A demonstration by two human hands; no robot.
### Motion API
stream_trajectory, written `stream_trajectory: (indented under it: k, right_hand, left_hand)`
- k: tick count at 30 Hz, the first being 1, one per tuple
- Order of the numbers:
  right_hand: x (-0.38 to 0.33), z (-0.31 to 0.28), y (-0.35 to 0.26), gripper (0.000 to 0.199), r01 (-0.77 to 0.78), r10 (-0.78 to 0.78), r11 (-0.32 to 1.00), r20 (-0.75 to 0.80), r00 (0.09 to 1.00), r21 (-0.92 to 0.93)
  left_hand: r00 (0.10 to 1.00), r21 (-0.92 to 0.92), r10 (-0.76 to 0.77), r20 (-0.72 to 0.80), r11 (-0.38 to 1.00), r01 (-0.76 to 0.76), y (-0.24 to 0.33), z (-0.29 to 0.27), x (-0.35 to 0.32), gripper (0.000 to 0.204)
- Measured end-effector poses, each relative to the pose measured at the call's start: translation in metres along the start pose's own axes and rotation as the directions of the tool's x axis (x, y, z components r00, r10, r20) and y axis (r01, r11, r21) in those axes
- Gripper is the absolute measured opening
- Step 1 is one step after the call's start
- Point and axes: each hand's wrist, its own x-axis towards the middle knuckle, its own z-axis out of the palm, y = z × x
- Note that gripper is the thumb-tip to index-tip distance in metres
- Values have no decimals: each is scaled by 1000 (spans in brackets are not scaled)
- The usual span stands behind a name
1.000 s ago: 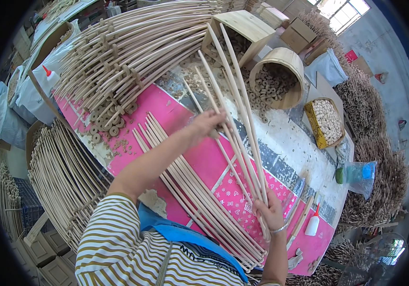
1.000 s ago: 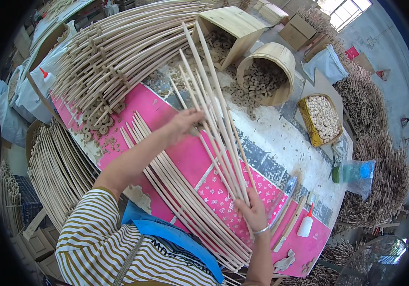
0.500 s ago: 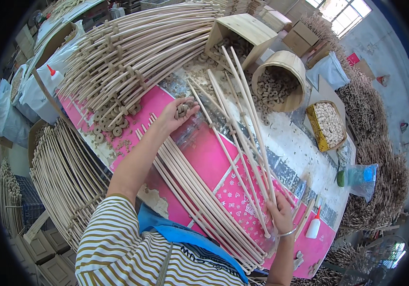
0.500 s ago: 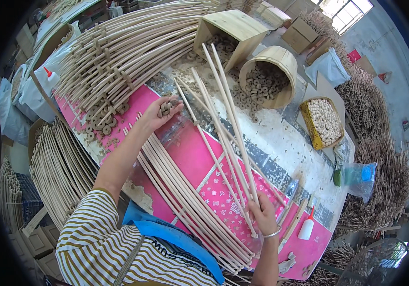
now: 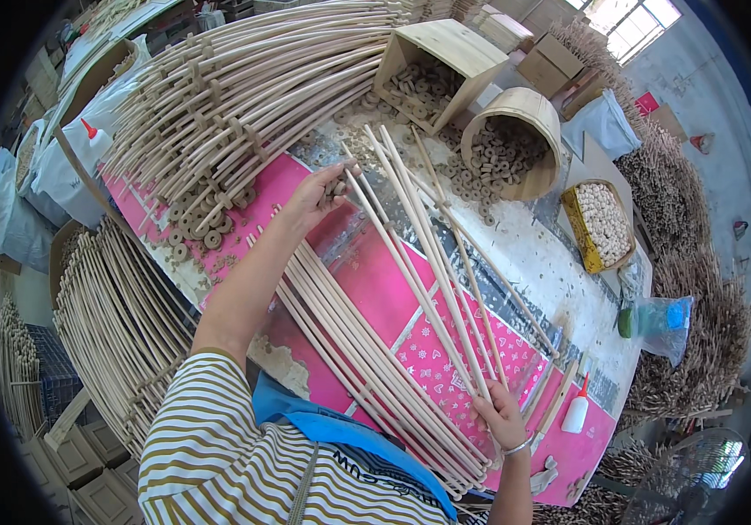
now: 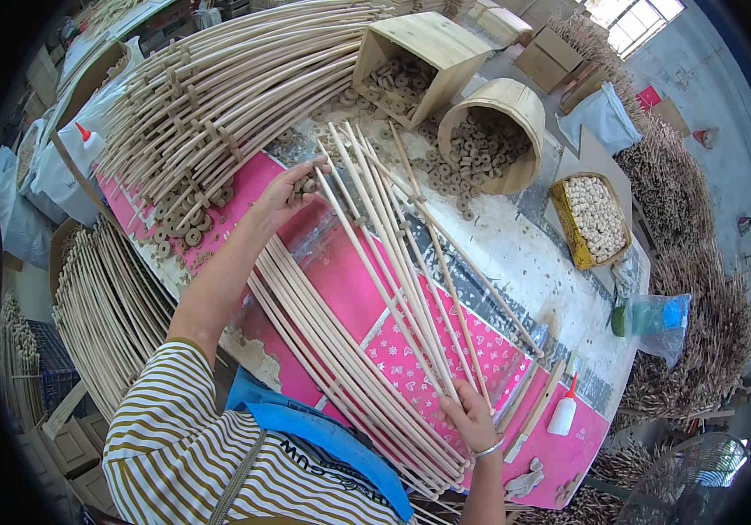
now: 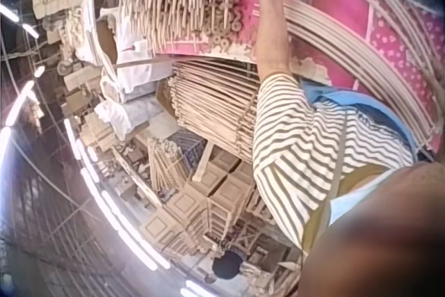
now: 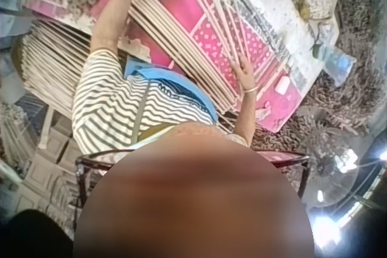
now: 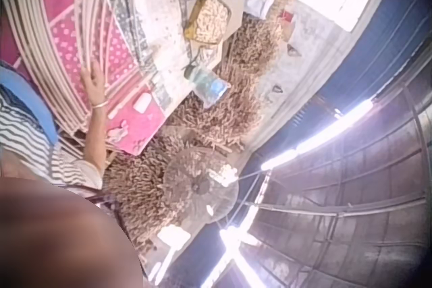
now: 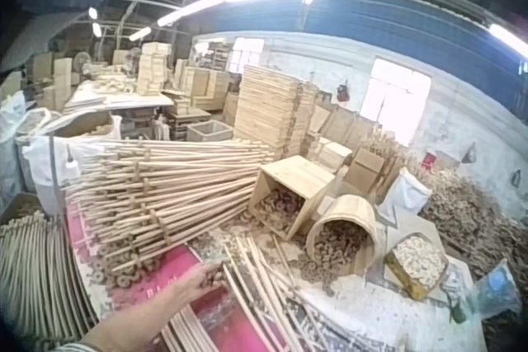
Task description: Assembling a wooden fence-like structure by threading rods through circular spacers and applying glue to the joints.
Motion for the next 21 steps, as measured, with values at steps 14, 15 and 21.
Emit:
stream_trajectory:
  k: [14,15,21]
  right_hand:
    - [44,14,-17,27,111,-118,990,-86,989,-85]
    - [52,16,-18,27,167,-174,983,-100,980,-81]
    - [57,-2,-25,22,297,-408,902,-397,822,-314]
  left_hand:
    - [967,329,-247,67,920,213,-17,94,-46,36]
    - [957,355,-281,77,904,237,-24,100,-47,33]
    - [979,-9,-202,-26,979,202,-7,52,-35,32]
